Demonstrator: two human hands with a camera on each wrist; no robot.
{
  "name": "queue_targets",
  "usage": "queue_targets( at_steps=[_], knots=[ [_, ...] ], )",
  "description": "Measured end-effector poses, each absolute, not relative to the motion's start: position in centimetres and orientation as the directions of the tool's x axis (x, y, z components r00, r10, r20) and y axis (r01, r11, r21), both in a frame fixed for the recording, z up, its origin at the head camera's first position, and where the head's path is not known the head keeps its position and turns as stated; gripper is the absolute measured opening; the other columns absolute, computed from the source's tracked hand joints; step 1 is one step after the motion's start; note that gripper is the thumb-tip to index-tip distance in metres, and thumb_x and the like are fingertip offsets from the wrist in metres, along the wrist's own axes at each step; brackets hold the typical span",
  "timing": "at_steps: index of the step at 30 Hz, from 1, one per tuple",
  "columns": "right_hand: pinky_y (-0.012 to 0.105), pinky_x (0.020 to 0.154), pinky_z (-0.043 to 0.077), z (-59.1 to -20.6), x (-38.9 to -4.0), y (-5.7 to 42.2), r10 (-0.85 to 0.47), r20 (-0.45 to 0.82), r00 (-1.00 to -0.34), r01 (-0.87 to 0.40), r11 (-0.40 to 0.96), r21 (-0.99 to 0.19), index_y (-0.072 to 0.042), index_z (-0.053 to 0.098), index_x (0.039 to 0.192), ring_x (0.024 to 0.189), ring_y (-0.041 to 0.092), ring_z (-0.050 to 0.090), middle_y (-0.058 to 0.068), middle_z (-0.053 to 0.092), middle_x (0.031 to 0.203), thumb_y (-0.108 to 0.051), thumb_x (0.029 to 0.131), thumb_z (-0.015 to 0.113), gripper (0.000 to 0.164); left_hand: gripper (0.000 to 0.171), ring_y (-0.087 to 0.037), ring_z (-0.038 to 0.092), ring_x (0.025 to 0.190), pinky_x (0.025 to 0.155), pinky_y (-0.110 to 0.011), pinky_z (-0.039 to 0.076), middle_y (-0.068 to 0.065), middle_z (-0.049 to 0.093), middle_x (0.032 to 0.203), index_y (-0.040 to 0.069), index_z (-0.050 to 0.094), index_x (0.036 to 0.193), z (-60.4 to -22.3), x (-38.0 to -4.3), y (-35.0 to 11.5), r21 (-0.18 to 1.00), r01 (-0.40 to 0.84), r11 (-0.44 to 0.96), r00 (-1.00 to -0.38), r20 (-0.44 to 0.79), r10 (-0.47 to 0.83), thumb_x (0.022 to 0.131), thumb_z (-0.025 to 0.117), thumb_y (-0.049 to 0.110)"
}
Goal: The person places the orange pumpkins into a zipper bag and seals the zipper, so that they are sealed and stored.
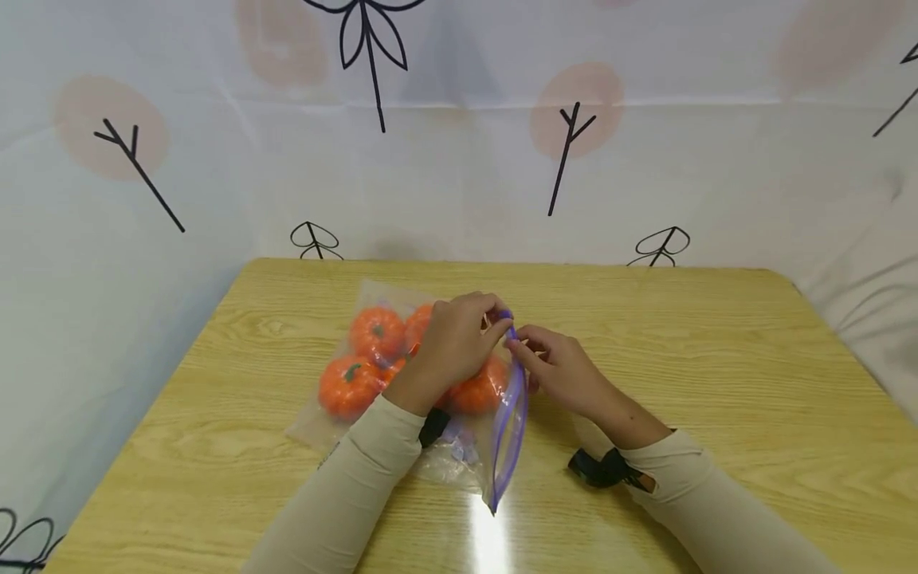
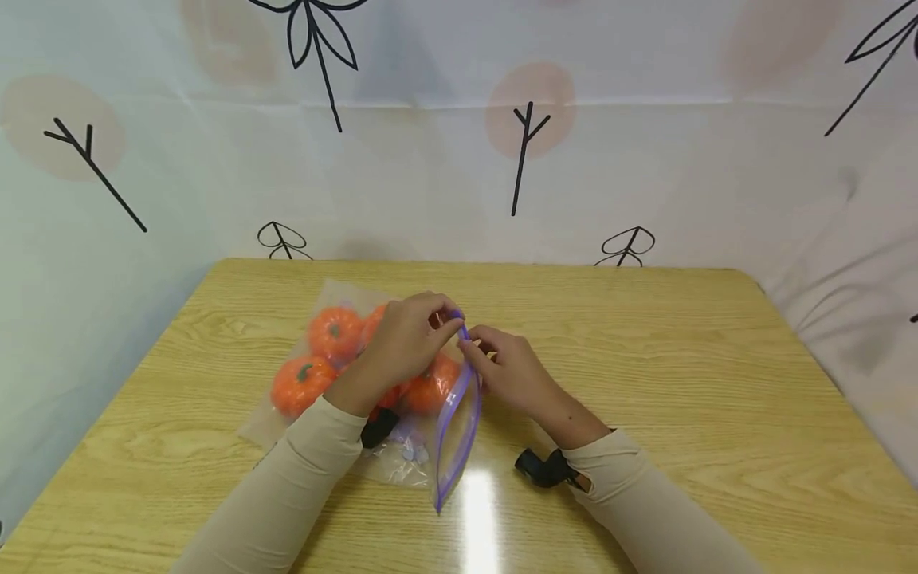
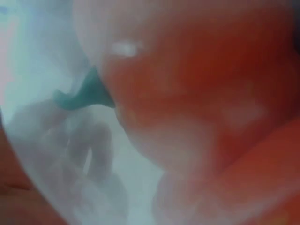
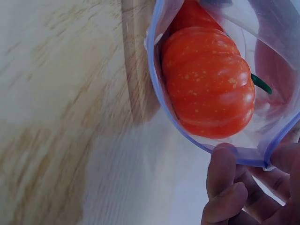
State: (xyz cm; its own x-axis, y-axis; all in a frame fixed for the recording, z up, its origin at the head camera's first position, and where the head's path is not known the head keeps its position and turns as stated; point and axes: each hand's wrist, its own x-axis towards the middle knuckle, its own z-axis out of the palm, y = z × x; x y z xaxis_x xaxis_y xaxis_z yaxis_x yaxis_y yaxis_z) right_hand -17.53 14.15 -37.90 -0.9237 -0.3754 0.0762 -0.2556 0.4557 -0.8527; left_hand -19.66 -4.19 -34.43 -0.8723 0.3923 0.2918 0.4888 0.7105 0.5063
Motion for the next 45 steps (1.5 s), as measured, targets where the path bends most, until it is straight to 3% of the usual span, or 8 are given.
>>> queue_targets(
  at_steps=[16, 45],
  knots=[
    [0.029, 0.048, 0.047, -37.5, -17.1, 14.2, -0.332, 0.069, -0.941, -0.221, 0.445, -0.868, -0.007, 0.061, 0.093, 0.057, 0.030, 0.062, 0.010, 0.059, 0.080, -0.028, 0.104, 0.051, 0.026, 0.012, -0.009, 0.063, 0.084, 0.083, -0.042, 0.035, 0.011, 0.073, 0.091, 0.022, 0.073, 0.099, -34.2, -19.4, -3.4, 0.517, 0.455, 0.726, -0.886, 0.346, 0.309, 0.096, 0.066, 0.031],
    [0.031, 0.050, 0.050, -36.9, -16.1, 13.6, -0.391, 0.047, -0.919, -0.244, 0.471, -0.848, -0.009, 0.063, 0.094, 0.056, 0.030, 0.062, 0.008, 0.060, 0.081, -0.026, 0.104, 0.051, 0.023, 0.011, -0.011, 0.063, 0.089, 0.089, -0.046, 0.032, 0.011, 0.072, 0.091, 0.022, 0.072, 0.099, -33.8, -20.0, -5.0, 0.634, 0.384, 0.671, -0.919, 0.335, 0.209, 0.097, 0.064, 0.031]
  ],
)
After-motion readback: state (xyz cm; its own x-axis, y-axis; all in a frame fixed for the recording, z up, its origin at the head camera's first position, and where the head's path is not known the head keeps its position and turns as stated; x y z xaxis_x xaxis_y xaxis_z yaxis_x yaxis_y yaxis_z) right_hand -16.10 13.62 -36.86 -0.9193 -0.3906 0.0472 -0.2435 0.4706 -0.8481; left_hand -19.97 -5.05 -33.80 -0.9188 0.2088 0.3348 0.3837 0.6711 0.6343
